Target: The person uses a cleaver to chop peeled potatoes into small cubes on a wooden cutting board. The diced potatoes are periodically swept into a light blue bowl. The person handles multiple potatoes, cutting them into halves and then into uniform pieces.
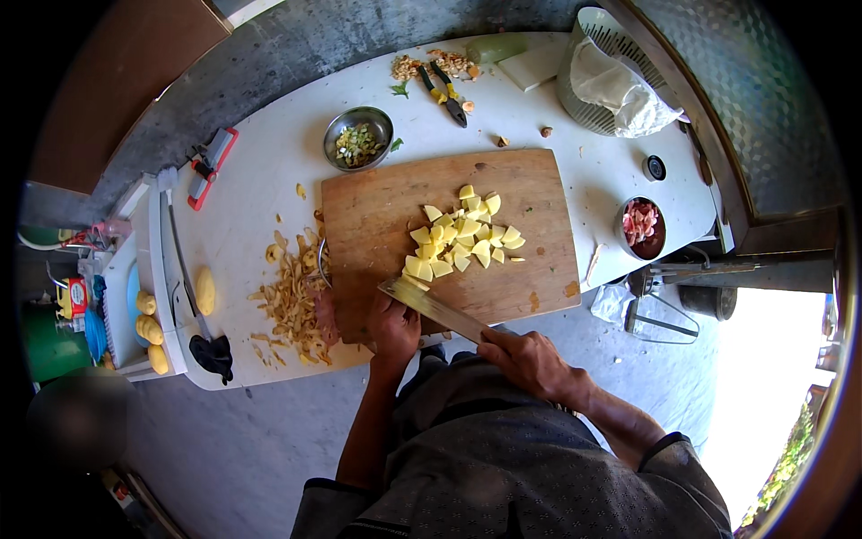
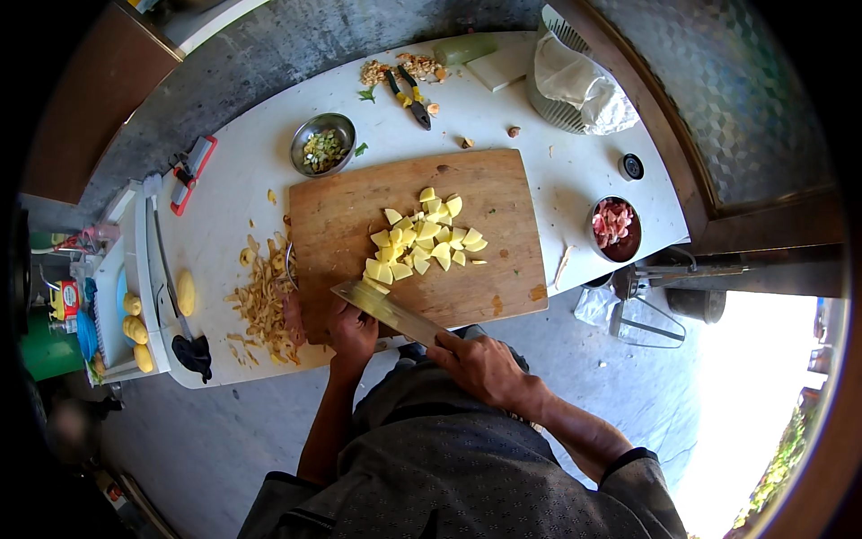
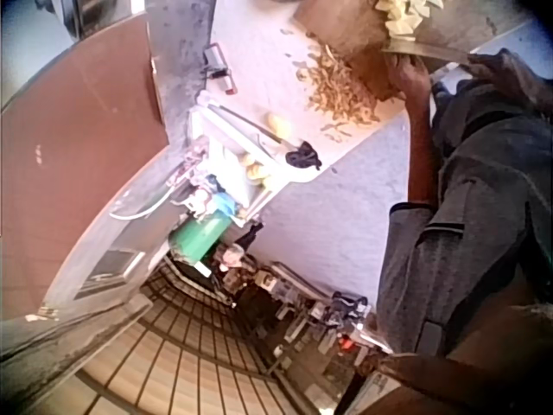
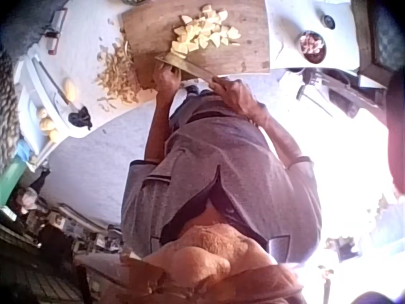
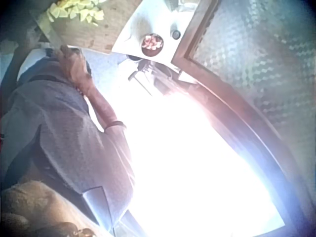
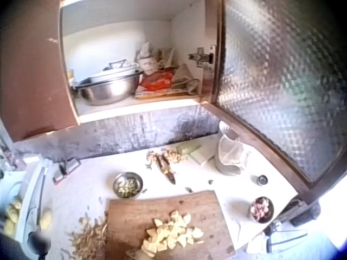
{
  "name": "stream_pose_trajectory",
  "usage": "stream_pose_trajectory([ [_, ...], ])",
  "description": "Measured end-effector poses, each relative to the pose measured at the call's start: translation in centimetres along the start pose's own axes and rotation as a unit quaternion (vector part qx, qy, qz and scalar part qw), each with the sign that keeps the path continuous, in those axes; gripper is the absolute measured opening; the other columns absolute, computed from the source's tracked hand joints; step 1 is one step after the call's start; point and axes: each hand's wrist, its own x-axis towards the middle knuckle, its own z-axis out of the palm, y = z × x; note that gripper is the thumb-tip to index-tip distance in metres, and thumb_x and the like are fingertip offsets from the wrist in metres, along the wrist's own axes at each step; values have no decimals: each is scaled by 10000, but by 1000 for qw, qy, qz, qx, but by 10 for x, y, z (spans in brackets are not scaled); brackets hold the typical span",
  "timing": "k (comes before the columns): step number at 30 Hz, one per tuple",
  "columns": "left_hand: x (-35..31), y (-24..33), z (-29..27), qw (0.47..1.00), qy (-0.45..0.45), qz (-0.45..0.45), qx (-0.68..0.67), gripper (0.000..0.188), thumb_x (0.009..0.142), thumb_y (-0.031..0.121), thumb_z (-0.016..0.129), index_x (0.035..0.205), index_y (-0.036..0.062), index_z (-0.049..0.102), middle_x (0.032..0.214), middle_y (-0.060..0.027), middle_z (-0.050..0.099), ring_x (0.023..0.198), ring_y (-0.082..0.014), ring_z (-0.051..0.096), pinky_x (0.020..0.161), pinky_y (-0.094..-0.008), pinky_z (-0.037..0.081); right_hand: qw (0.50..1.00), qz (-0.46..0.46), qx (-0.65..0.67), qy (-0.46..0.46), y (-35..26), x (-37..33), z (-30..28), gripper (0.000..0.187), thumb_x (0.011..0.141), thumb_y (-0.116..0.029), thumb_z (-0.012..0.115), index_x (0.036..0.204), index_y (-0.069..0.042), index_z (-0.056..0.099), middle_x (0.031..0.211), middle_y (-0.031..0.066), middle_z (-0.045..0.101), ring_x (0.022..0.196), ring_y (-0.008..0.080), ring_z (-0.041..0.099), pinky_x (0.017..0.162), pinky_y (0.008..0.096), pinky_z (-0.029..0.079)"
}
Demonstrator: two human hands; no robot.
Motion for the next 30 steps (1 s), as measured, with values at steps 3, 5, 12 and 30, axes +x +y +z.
stream_pose_trajectory([
  [3,-1,-1,0,1000,-4,-1,0,348,763,-79,789,1104,-12,785,1125,-197,720,1043,-422,692,901,-482,583,1000,5,-3,-8,-1,0,-1,361,1140,-366,581,1193,-25,686,741,274,683,710,477,712,692,553,566],
  [5,-1,0,0,1000,-8,-5,-2,350,764,-75,791,1107,-11,786,1128,-196,720,1049,-419,693,907,-479,584,1000,12,-6,-12,0,0,0,361,1140,-362,581,1208,-23,683,743,274,684,712,477,711,693,555,564],
  [12,-2,-1,5,999,6,-38,-24,274,821,-75,780,1087,-10,783,1107,-172,731,1031,-397,701,901,-462,581,1000,-12,4,1,14,17,6,388,1147,-361,559,1181,-7,714,839,305,716,820,513,712,763,566,570],
  [30,-5,1,5,999,25,-41,-20,271,846,-61,793,1112,-8,781,1117,-183,736,982,-394,709,846,-462,582,1000,31,-5,-3,8,4,3,400,1144,-374,568,1227,-29,752,875,294,738,876,507,728,809,555,582],
])
